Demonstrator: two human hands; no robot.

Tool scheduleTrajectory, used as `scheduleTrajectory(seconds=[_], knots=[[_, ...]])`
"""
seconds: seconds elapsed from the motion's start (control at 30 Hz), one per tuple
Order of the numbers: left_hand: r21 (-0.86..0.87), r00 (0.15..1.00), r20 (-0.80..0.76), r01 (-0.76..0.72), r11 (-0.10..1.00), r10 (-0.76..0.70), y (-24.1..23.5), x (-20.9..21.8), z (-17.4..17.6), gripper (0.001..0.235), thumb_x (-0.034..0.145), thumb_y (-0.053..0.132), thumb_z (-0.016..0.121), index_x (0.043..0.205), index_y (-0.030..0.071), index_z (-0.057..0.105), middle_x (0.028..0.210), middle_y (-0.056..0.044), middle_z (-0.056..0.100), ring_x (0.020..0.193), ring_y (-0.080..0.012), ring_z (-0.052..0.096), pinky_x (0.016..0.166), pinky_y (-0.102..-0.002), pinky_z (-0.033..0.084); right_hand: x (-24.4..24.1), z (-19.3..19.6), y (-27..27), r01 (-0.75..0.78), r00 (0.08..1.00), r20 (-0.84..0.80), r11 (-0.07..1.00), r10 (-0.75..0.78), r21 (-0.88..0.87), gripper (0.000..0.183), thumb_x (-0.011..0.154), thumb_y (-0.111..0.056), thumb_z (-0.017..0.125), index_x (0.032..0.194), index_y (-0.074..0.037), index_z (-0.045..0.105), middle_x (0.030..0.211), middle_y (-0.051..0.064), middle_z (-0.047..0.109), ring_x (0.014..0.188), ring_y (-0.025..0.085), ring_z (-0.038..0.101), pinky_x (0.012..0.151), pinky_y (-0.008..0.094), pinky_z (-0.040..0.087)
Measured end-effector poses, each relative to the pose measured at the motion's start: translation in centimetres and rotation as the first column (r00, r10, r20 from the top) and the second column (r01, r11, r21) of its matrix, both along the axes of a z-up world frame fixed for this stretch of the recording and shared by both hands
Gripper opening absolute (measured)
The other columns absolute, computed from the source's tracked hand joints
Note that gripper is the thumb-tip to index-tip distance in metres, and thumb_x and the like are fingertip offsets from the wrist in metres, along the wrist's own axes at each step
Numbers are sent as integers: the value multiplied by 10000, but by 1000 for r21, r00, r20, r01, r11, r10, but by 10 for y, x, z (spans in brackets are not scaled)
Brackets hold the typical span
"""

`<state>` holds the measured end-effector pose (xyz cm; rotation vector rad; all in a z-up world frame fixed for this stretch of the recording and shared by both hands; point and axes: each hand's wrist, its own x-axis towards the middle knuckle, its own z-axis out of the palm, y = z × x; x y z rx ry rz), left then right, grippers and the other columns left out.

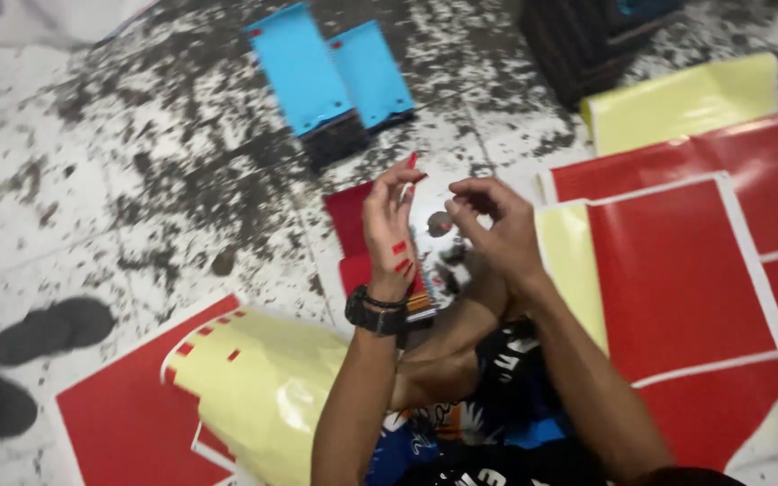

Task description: The person sits on the floor and assembles notebooks by peeling red adhesive strips from a sheet and applying them to the spine of a notebook. They repeat this process for several notebooks, stacking the finished items.

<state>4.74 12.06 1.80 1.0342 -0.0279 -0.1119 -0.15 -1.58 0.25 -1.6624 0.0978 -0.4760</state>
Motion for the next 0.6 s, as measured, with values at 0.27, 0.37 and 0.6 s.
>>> scheduleTrajectory(seconds=[0.27,0.37,0.6], knots=[[483,985,169,-55,874,-32,98,6,1,495,1075,360,352,1006,54,735,1340,-195,587,1350,-361,480,1194,-427,257,49,53,42,-441,884,-14,827,466,-348,58,905,-37,773,950,0,777,774,167,730,653,265,713,590,365,559],[509,991,135,-62,858,-9,114,5,-2,519,1075,406,348,1012,80,746,1335,-168,590,1340,-351,493,1179,-431,272,58,56,59,-510,847,-61,775,528,-373,48,898,-19,760,925,17,777,755,188,728,651,316,720,584,396,570],[525,998,66,-19,851,-19,128,9,-11,570,1068,473,341,1013,77,746,1343,-195,560,1346,-427,481,1155,-509,288,73,46,67,-607,783,-168,677,598,-417,91,925,-50,724,929,33,760,774,211,720,689,336,718,597,406,572]])
